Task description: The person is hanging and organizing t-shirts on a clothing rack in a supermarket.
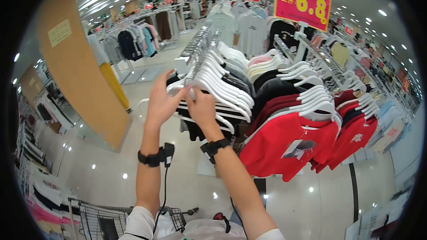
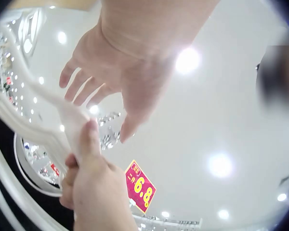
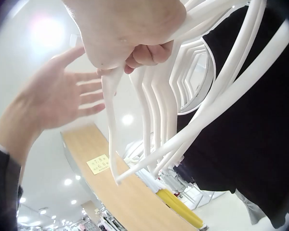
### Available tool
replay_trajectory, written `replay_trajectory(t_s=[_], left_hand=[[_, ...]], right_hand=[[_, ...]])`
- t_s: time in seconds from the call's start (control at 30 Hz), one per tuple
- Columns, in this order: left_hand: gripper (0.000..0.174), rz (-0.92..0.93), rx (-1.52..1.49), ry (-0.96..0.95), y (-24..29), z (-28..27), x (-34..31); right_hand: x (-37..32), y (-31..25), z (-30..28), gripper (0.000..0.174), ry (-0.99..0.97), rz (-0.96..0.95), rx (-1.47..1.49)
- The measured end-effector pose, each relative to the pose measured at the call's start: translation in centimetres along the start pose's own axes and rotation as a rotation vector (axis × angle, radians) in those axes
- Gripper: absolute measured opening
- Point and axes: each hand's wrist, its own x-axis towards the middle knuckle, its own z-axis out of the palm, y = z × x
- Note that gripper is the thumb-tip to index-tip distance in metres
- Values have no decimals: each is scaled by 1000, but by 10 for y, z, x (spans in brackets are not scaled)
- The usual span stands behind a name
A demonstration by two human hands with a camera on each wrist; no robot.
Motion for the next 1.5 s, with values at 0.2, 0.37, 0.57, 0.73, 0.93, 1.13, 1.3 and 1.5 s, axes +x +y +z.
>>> replay_trajectory(t_s=[0.2, 0.37, 0.57, 0.73, 0.93, 1.13, 1.3, 1.5], left_hand=[[57, -123, -13, 15, 14, 70, 10], [39, -76, -102, 164, 7, 81, 6], [32, -23, -68, 160, 6, 67, 5], [39, -15, -54, 164, 4, 69, 3], [29, -75, -102, 113, 10, 69, 4], [31, -151, -119, 84, 8, 80, 6], [36, -133, -80, 129, 9, 89, 3], [36, -154, -91, 140, 11, 93, 3]], right_hand=[[2, 11, -15, 25, -55, -80, -224], [5, 11, -17, 25, -54, -75, -212], [-1, 8, -4, 24, 6, -70, -191], [-3, 4, -6, 29, -1, -69, -158], [-6, -5, -15, 39, -29, -42, -198], [-25, -26, -23, 55, 91, -52, -223], [-30, -18, -42, 54, 266, -187, -329], [-27, -3, -75, 73, 162, -30, -560]])
